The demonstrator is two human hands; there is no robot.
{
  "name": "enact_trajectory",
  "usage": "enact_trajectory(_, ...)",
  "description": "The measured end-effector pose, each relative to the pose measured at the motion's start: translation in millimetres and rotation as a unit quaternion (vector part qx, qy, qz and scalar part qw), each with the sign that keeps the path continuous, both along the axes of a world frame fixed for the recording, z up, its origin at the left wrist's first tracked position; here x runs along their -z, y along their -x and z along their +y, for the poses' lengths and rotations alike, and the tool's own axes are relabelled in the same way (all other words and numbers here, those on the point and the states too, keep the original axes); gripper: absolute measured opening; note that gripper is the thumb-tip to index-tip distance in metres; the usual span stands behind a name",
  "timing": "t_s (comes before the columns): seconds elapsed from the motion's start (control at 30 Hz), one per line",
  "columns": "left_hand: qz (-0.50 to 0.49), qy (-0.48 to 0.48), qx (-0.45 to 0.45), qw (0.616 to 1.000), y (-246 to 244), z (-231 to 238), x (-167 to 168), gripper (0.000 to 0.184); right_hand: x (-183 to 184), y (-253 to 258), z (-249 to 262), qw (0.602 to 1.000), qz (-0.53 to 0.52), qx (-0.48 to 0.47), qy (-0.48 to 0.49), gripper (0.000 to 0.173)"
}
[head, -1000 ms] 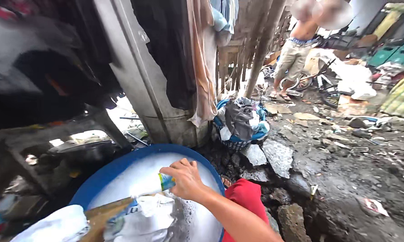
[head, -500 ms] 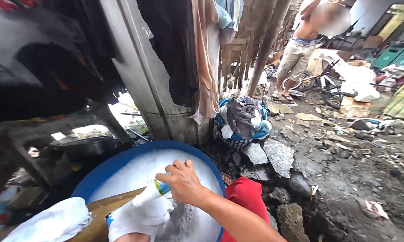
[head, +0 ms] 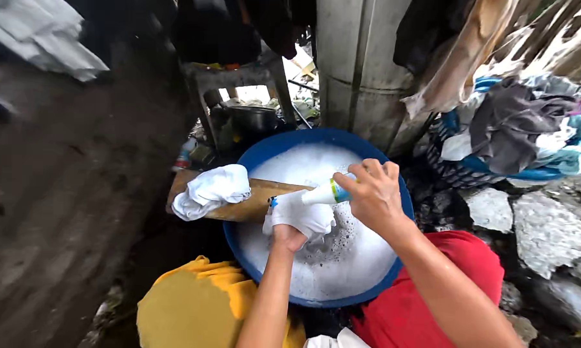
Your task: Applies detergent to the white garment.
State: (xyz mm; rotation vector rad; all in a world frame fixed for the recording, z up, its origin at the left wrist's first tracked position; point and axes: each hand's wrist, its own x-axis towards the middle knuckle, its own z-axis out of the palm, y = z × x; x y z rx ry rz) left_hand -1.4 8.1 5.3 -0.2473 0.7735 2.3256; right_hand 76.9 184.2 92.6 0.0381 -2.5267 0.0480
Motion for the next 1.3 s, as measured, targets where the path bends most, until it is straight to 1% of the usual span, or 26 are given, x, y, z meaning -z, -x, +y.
enact_trajectory(0.17, -0.005, 0.005, 0.017, 1.0, 0.9, 0.1, 3.1, 0.076, 1.2, -0.5, -2.0, 1.0, 0.0, -0.007, -0.017, 0.049)
enact_trajectory(0.3, -0.022, -0.006, 0.02, 1.0, -0.6, 1.8, 6.6, 0.078, 1.1, -1.9, -9.7, 0.999, -0.001, -0.026, -0.02, 0.045)
enact_trajectory(0.5, -0.005, -0.028, 0.037, 0.999, -2.6, 3.1, 9.0, 0.077, 3.8, -2.2, -18.0, 0.998, 0.011, -0.047, -0.037, 0.043)
enact_trajectory(0.77, 0.0, -0.015, 0.031, 0.999, -3.0, 3.3, 8.2, 0.077, 3.1, -3.7, -21.2, 0.998, 0.008, -0.065, -0.021, 0.041)
enact_trajectory(0.87, 0.002, -0.023, 0.039, 0.999, -2.9, 2.6, 7.3, 0.073, 3.6, -2.9, -18.6, 0.998, 0.01, -0.055, -0.021, 0.04)
enact_trajectory(1.1, 0.018, -0.039, 0.052, 0.998, -1.5, 2.8, 8.7, 0.073, 3.7, -0.9, -10.0, 0.999, 0.013, -0.006, -0.04, 0.036)
enact_trajectory(1.23, 0.015, -0.031, 0.05, 0.998, -1.9, 4.0, 8.3, 0.073, 5.1, 0.1, -8.2, 0.999, 0.0, -0.005, -0.033, 0.038)
enact_trajectory(1.3, 0.026, -0.017, 0.035, 0.999, -2.0, 3.3, 4.6, 0.074, 5.7, 1.7, -1.9, 1.0, -0.014, -0.007, 0.0, 0.043)
